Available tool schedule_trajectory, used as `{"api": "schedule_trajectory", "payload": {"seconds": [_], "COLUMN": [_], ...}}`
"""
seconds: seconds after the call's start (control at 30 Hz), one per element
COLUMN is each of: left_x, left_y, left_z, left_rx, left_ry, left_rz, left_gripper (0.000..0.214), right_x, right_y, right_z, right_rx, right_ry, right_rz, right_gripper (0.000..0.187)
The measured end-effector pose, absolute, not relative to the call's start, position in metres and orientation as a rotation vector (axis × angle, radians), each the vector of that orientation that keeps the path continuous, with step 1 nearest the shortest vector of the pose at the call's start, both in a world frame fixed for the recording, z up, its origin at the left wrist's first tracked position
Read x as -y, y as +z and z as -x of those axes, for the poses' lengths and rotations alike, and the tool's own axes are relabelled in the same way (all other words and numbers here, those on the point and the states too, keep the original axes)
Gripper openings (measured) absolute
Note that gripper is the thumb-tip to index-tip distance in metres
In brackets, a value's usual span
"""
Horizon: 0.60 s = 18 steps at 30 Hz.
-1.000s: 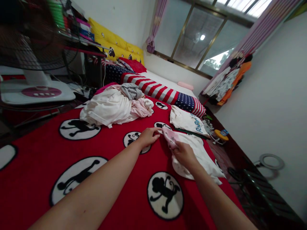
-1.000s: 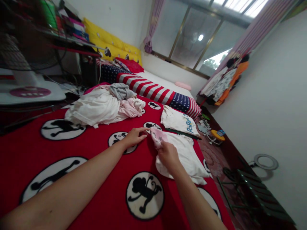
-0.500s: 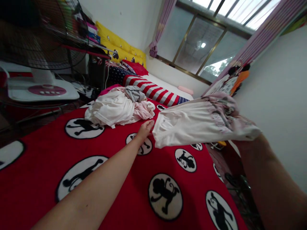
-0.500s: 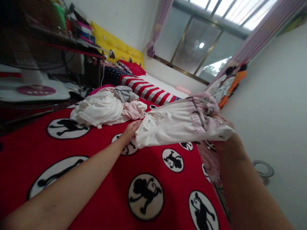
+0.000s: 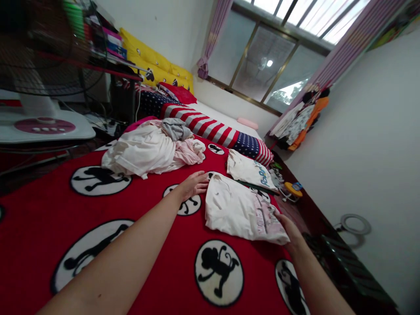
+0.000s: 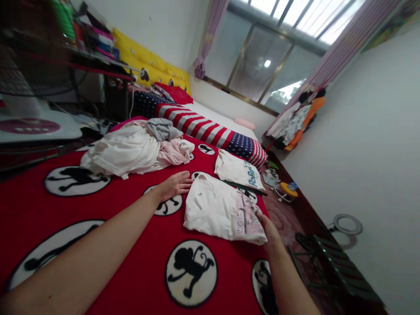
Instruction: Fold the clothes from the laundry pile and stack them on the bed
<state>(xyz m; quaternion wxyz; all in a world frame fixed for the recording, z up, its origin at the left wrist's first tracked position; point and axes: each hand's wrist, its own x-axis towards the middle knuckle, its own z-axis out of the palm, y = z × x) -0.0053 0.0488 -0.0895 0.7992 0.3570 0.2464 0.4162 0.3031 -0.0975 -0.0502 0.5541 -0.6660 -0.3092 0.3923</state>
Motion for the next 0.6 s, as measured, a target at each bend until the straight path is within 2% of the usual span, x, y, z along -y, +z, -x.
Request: {"api": "schedule_trajectory", "payload": {"seconds": [0.13,0.43,0.6], "left_x": [-0.046,-0.042,-0.043], "left_y": [-0.089,-0.093,-0.095], "left_z": [0.004,-0.002,-0.007], "left_rx": [-0.536,-0.683,-0.726], "left_ry": [0.899,0.981,1.039], "left_rz": [-0.827,-1.017,-1.026], "left_gripper": [0.061,0.051,0.042], "right_x": [0.103,0.106,0.106], "right_y": [-0.05,-0.056,-0.031], "right_z": [-0.303,-0.298,-0.286], "right_rx": [0.639,0.671,0.679], "right_ry": [1.05,0.821,0.713], "right_rz": [1.664,1.554,1.448], "right_gripper": [0.032,0.054,0.052]}}
